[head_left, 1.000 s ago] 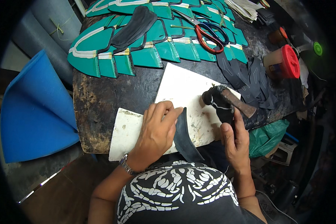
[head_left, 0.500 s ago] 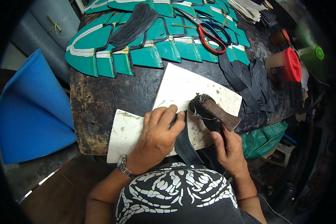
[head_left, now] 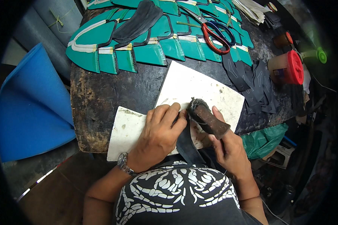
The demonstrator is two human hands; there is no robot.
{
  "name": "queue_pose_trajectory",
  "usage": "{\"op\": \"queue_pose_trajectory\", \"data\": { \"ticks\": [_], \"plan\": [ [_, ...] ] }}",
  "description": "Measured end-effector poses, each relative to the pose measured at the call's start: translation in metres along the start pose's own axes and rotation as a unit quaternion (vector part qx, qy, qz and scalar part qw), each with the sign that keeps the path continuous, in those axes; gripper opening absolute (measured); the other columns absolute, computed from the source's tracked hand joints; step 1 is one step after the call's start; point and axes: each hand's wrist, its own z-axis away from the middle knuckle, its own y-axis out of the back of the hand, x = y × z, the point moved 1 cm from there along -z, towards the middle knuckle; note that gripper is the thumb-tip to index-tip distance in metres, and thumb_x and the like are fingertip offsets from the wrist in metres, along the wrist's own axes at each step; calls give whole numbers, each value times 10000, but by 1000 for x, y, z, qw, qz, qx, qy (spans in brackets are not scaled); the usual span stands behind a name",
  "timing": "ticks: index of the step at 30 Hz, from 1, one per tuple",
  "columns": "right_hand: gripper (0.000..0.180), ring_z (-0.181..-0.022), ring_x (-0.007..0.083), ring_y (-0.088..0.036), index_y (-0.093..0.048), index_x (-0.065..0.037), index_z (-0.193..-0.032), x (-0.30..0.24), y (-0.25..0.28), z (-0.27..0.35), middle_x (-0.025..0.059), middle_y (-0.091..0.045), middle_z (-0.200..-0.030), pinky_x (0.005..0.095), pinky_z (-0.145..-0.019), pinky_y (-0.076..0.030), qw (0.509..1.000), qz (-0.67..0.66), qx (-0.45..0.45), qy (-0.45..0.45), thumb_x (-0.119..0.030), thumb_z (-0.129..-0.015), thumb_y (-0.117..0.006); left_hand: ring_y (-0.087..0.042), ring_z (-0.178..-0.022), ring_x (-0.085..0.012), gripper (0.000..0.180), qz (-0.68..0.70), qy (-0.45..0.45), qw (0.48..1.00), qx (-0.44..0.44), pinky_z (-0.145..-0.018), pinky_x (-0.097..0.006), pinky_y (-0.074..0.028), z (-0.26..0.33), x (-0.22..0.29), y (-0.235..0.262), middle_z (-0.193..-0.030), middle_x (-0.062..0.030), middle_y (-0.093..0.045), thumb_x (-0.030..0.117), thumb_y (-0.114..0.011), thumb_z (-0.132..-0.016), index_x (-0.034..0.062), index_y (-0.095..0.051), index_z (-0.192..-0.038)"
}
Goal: The person repeatedly hammers a small black rubber piece on a white board, then uses scissors to trim its edges. They continue this cycle of hammering and trimming on multiple rubber pieces, placing finished pieces aside on the table.
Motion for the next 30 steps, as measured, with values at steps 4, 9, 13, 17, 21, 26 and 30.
{"op": "queue_pose_trajectory", "data": {
  "ticks": [4, 9, 13, 17, 21, 26, 30],
  "plan": [
    [683, -1075, 424, -714, -391, -8, -1572, 2, -3, -3, 291, -641, -1322, 410, -903, -574, 997, 46, 34, 46, 39, -940, -645, -560, -1168, -314, 310, 7, -2, 1000, 9, -980, -450, -457, -1, -2, -1, -1258, -164, -592, -12, -633, -886, -45, -662, -1193],
    [670, -1062, 421, -719, -368, -42, -1595, -4, -8, 1, 290, -658, -1288, 420, -893, -579, 998, -20, -42, -47, 5, -976, -621, -575, -1104, -340, 322, 48, 16, 998, 42, -946, -431, -463, -1, -4, -2, -1185, -175, -583, -58, -690, -843, -42, -661, -1163],
    [647, -1134, 422, -696, -384, -32, -1580, -3, -7, 0, 270, -606, -1402, 409, -939, -566, 997, -29, -45, -49, 1, -979, -620, -586, -1052, -344, 225, 85, 48, 992, 75, -916, -427, -481, -1, -5, -2, -1138, -170, -595, -59, -709, -855, -38, -662, -1074],
    [592, -1238, 421, -647, -424, 1, -1541, 3, -3, -3, 239, -522, -1521, 397, -1005, -538, 997, -51, -35, -38, 11, -978, -610, -584, -1017, -332, 207, 82, 35, 994, 71, -893, -418, -489, 1, -6, -2, -1116, -156, -598, -63, -724, -845, -41, -660, -1041],
    [555, -1297, 414, -614, -450, 65, -1493, 5, -1, -4, 260, -490, -1546, 390, -1053, -506, 998, -1, 16, 62, 30, -961, -603, -575, -1036, -328, 225, 49, 23, 997, 63, -906, -426, -490, 3, -6, -5, -1129, -158, -589, -62, -706, -841, -41, -653, -1058],
    [526, -1266, 420, -634, -483, 80, -1456, 5, -4, -5, 269, -495, -1539, 386, -1015, -530, 996, -43, -77, -31, 52, -944, -596, -564, -1116, -344, 262, 49, 14, 998, 39, -956, -447, -491, 5, -7, -4, -1194, -184, -580, -64, -663, -828, -41, -648, -1088],
    [423, -1357, 393, -580, -560, 42, -1406, 4, -2, -3, 275, -512, -1527, 391, -1111, -443, 999, -32, -1, -37, -7, -987, -597, -566, -1114, -346, 253, 42, 10, 998, 42, -963, -453, -496, 6, -8, -5, -1197, -186, -583, -62, -667, -822, -48, -658, -1074]
  ]
}}
